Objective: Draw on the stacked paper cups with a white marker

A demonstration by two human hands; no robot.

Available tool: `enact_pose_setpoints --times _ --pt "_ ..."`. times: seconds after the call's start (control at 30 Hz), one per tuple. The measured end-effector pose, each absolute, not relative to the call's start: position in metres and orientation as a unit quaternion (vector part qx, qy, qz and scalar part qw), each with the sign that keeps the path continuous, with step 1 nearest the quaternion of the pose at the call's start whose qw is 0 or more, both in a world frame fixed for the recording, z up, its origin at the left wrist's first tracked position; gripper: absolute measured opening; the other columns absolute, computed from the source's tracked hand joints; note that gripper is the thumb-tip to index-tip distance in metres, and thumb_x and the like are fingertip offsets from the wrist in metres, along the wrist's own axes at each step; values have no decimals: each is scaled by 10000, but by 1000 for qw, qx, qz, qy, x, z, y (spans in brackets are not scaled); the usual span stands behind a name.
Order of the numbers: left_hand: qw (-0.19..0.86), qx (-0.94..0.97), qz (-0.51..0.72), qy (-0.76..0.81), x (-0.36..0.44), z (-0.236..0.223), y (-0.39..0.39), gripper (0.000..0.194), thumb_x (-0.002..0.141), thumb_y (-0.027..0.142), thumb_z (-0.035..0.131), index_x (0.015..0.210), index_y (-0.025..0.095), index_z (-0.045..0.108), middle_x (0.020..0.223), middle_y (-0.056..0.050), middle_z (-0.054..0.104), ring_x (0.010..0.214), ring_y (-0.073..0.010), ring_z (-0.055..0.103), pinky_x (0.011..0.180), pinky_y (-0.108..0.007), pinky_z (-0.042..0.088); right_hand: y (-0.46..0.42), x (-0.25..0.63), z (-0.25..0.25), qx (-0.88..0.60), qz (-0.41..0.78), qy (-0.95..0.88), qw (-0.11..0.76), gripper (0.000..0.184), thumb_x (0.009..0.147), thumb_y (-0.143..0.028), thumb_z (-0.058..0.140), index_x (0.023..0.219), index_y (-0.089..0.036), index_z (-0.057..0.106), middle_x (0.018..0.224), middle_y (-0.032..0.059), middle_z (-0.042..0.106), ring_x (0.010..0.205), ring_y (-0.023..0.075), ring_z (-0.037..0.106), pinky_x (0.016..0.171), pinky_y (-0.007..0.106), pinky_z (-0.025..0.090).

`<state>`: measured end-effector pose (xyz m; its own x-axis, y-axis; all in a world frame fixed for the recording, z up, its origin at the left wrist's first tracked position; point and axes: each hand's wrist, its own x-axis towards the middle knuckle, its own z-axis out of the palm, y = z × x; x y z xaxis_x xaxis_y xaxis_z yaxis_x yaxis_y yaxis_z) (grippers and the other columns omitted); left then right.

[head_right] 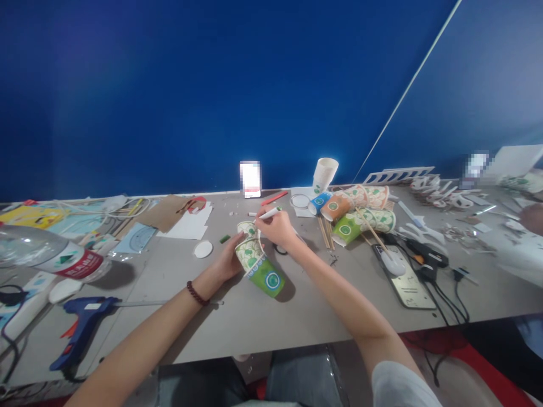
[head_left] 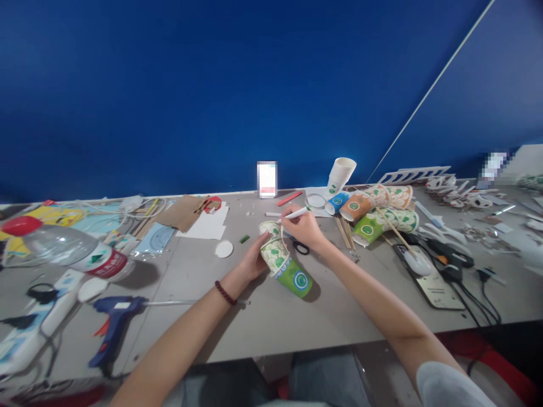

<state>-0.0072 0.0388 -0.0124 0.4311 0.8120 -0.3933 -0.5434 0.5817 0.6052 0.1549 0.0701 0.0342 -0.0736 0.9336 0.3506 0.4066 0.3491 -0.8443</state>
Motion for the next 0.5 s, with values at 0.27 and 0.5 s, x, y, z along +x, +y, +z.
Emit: enact_pose_setpoints --times 0.27,0.5 --pt "815 181 423 353 -6 -9 39 219 863 281 571 924 92 663 792 -117 728 713 -225 693 804 -363 538 71 156 34 -504 287 -669 464 98 706 -268 574 710 -186 627 648 -4 623 591 137 545 583 257 416" --pt "831 147 418 337 -7 -5 38 240 840 296 589 941 91 659 769 -105 713 738 -240 700 849 -384 532 75 157 31 -507 299 -657 472 109 689 -282 596 718 -182 626 636 -8 625 579 135 556 555 247 412"
